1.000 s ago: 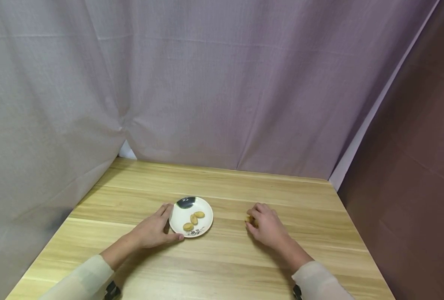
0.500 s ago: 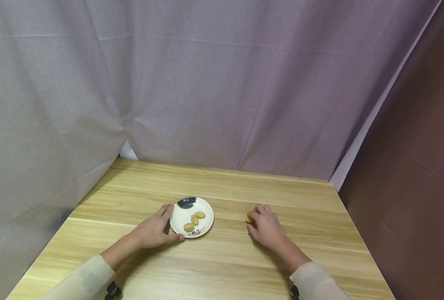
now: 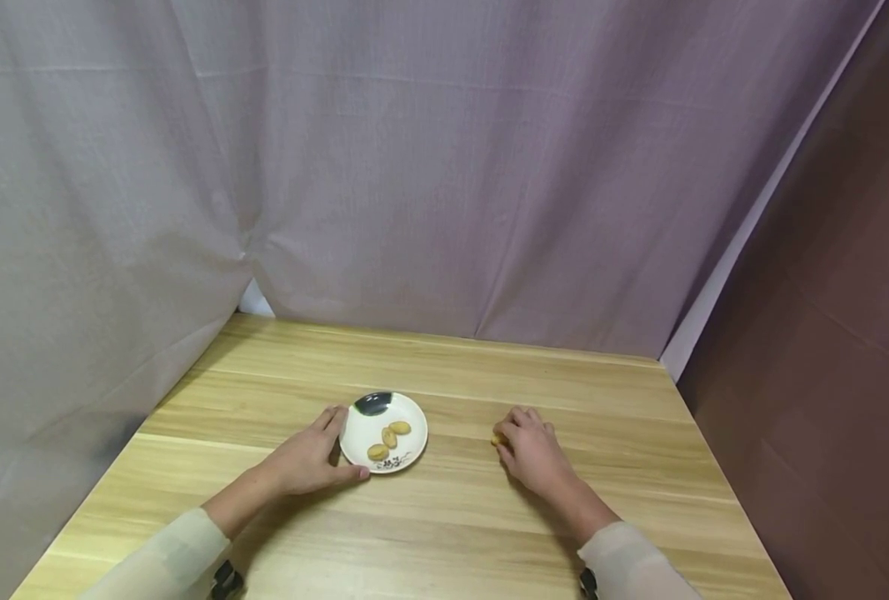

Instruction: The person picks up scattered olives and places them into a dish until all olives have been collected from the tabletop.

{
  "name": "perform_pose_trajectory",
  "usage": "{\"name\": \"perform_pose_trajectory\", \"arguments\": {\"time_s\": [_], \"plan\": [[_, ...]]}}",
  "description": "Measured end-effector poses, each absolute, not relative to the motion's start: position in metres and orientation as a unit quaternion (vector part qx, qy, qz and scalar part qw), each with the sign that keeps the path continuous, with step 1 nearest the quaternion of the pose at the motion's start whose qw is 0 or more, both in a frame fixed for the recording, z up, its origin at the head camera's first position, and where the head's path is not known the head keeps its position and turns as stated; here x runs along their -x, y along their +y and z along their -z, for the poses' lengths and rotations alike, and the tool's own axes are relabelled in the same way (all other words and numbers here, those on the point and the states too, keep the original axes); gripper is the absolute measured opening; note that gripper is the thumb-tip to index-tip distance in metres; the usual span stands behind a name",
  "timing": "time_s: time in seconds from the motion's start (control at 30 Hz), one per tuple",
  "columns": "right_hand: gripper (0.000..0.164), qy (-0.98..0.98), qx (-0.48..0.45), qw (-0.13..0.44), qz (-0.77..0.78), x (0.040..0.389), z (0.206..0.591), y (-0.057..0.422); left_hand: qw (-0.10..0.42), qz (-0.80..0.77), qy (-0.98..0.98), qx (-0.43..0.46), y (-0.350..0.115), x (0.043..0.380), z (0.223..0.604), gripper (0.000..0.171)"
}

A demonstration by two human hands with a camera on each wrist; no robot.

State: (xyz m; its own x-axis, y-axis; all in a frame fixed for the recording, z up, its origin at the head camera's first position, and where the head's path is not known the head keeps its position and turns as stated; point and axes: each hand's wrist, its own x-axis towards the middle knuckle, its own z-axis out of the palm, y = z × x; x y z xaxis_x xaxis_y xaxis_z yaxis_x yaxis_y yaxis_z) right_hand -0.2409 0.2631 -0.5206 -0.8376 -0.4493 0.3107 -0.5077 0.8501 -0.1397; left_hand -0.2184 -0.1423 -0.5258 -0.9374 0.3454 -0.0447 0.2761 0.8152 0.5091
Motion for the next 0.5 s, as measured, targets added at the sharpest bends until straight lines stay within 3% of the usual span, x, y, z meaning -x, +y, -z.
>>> {"name": "perform_pose_trajectory", "arguments": {"time_s": [0.5], "plan": [[0.025, -0.949, -0.257, 0.146, -0.113, 0.2431, 0.5167, 0.2575, 0.067, -0.257, 0.950, -0.165, -0.1423, 0.2179, 0.5250, 0.128]]}}
